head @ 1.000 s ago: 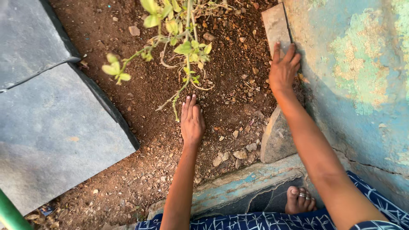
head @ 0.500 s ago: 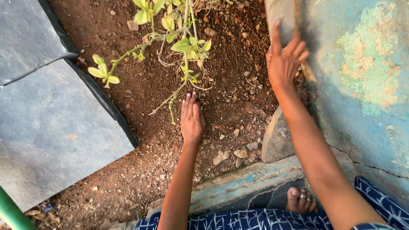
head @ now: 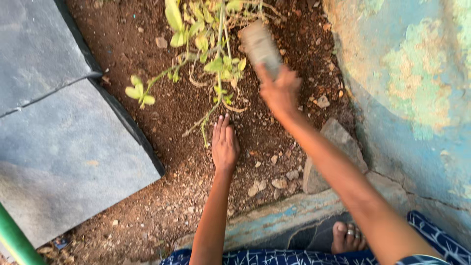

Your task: The person sweeps debris from a dirt patch and stone pavers using a broom and by hand, then uses a stone to scrape the soil and a plant base.

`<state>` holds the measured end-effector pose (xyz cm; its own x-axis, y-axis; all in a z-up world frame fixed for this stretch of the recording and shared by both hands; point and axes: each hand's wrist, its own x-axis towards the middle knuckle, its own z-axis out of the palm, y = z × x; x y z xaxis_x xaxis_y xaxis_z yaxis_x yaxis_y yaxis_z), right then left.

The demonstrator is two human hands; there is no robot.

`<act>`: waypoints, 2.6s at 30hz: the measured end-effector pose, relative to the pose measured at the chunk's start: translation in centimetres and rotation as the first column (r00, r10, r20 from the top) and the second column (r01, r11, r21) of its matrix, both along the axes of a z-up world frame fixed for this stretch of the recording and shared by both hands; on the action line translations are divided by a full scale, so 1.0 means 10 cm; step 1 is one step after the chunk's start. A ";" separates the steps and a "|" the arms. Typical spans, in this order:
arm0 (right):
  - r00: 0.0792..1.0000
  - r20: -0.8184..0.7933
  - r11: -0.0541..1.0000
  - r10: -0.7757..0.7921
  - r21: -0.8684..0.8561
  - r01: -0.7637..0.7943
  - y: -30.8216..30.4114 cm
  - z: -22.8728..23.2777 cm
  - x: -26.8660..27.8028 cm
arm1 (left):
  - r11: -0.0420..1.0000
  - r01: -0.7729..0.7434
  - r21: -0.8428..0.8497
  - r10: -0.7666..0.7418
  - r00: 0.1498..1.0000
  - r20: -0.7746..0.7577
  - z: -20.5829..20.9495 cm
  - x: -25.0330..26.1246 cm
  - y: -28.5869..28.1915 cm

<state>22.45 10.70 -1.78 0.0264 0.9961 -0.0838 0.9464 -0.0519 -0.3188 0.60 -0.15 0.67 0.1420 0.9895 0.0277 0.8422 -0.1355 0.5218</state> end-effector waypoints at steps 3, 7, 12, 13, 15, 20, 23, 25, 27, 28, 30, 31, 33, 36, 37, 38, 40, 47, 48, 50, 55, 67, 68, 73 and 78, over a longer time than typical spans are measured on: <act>0.960 0.218 0.980 0.177 0.054 -0.193 0.25 -0.22 -0.25 | 1.000 0.000 -0.024 0.000 1.000 -0.012 -0.04 0.00 -0.01; 0.953 0.217 0.966 0.212 0.098 -0.237 0.16 -0.20 0.01 | 1.000 -0.005 -0.019 0.006 0.999 0.033 -0.06 -0.01 -0.04; 0.949 0.284 0.986 -0.139 -0.045 0.159 0.50 -0.14 0.91 | 0.998 0.007 -0.058 -0.009 0.999 -0.038 -0.15 -0.02 -0.05; 0.911 0.392 0.986 -0.130 -0.046 0.161 0.57 -0.14 1.03 | 0.998 0.007 -0.057 -0.009 0.999 -0.042 -0.15 -0.02 -0.06; 0.919 0.383 0.994 -0.095 0.091 0.065 0.52 -0.13 1.16 | 0.998 0.008 -0.056 -0.011 0.999 -0.050 -0.14 -0.02 -0.04; 0.910 0.409 0.980 -0.068 0.200 -0.016 0.29 -0.36 1.18 | 0.999 0.014 -0.036 -0.015 0.999 -0.041 -0.11 -0.01 -0.03; 0.905 0.423 0.995 -0.041 0.101 -0.003 0.29 -0.55 1.20 | 1.000 -0.014 -0.018 0.015 0.999 0.035 -0.09 -0.02 -0.07; 0.927 0.373 0.998 -0.028 0.067 0.004 0.39 -0.54 1.26 | 0.999 -0.007 -0.041 0.008 1.000 0.018 -0.09 -0.03 -0.07; 0.903 0.429 0.987 -0.031 0.158 -0.041 0.28 -0.45 1.35 | 0.999 -0.008 -0.050 0.009 1.000 0.025 -0.10 -0.02 -0.02; 0.890 0.455 0.978 -0.032 0.200 -0.067 0.23 -0.42 1.39 | 0.998 -0.014 -0.054 0.016 0.999 0.038 -0.12 -0.02 0.01; 0.904 0.428 0.996 0.009 0.075 -0.045 0.08 -0.36 1.49 | 0.995 -0.012 -0.098 0.014 1.000 0.020 -0.10 -0.05 -0.09; 0.908 0.418 0.999 0.025 0.027 -0.040 0.11 -0.34 1.53 | 0.993 -0.012 -0.113 0.012 1.000 -0.002 -0.11 -0.03 -0.06; 0.915 0.403 0.999 0.021 0.036 -0.039 0.21 -0.32 1.50 | 0.994 -0.016 -0.112 0.015 1.000 -0.010 -0.10 -0.01 -0.05; 0.938 0.344 0.997 -0.054 0.078 0.029 0.20 -0.20 1.33 | 0.998 -0.009 -0.058 0.010 1.000 0.018 -0.09 -0.02 0.00; 0.946 0.314 0.994 -0.081 0.089 0.056 0.14 -0.15 1.21 | 0.999 -0.007 -0.053 0.007 1.000 0.015 -0.08 -0.02 -0.01; 0.962 0.264 0.995 -0.071 0.086 0.049 0.07 -0.10 1.06 | 0.999 -0.004 -0.047 0.004 1.000 0.013 -0.06 -0.02 -0.01; 0.985 0.163 0.996 -0.062 0.069 0.052 -0.29 -0.01 0.68 | 0.999 -0.016 -0.051 0.014 0.999 -0.029 -0.02 -0.04 -0.05; 0.962 0.221 0.983 0.161 0.047 -0.175 -0.60 -0.15 0.01 | 0.999 -0.016 -0.045 0.015 1.000 -0.003 -0.03 -0.02 -0.03; 0.996 0.081 0.997 -0.031 -0.069 0.037 -0.58 -0.19 0.11 | 0.999 -0.006 -0.045 0.006 1.000 -0.010 -0.05 -0.01 -0.06; 0.888 -0.127 0.858 -0.441 -0.348 0.377 -0.39 -0.25 0.45 | 1.000 0.003 -0.023 -0.003 1.000 -0.030 -0.08 -0.02 -0.04; 0.936 0.339 0.994 -0.093 0.080 0.070 -0.12 -0.23 1.31 | 0.999 -0.010 -0.030 0.010 1.000 -0.013 -0.06 0.00 -0.03; 0.904 0.427 0.998 -0.007 -0.048 0.031 -0.29 -0.09 1.37 | 1.000 -0.005 -0.029 0.004 1.000 -0.015 -0.12 -0.02 -0.06; 0.903 0.429 0.997 0.005 -0.070 0.028 -0.27 -0.06 1.38 | 0.999 -0.009 -0.040 0.009 1.000 -0.021 -0.12 -0.02 -0.05; 0.937 0.347 0.977 -0.025 -0.191 0.097 -0.19 0.11 1.28 | 0.997 -0.002 -0.071 0.012 0.990 0.143 -0.23 -0.11 -0.03; 0.871 0.400 0.947 0.286 0.019 -0.320 -0.51 0.47 0.90 | 0.963 0.067 -0.260 0.039 0.923 0.383 -0.19 -0.28 -0.01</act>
<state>31.45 5.58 2.93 -0.2647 0.9632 -0.0475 0.9596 0.2680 0.0853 -2.17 -0.22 -1.18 0.1871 0.9660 -0.1787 0.5708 0.0412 0.8201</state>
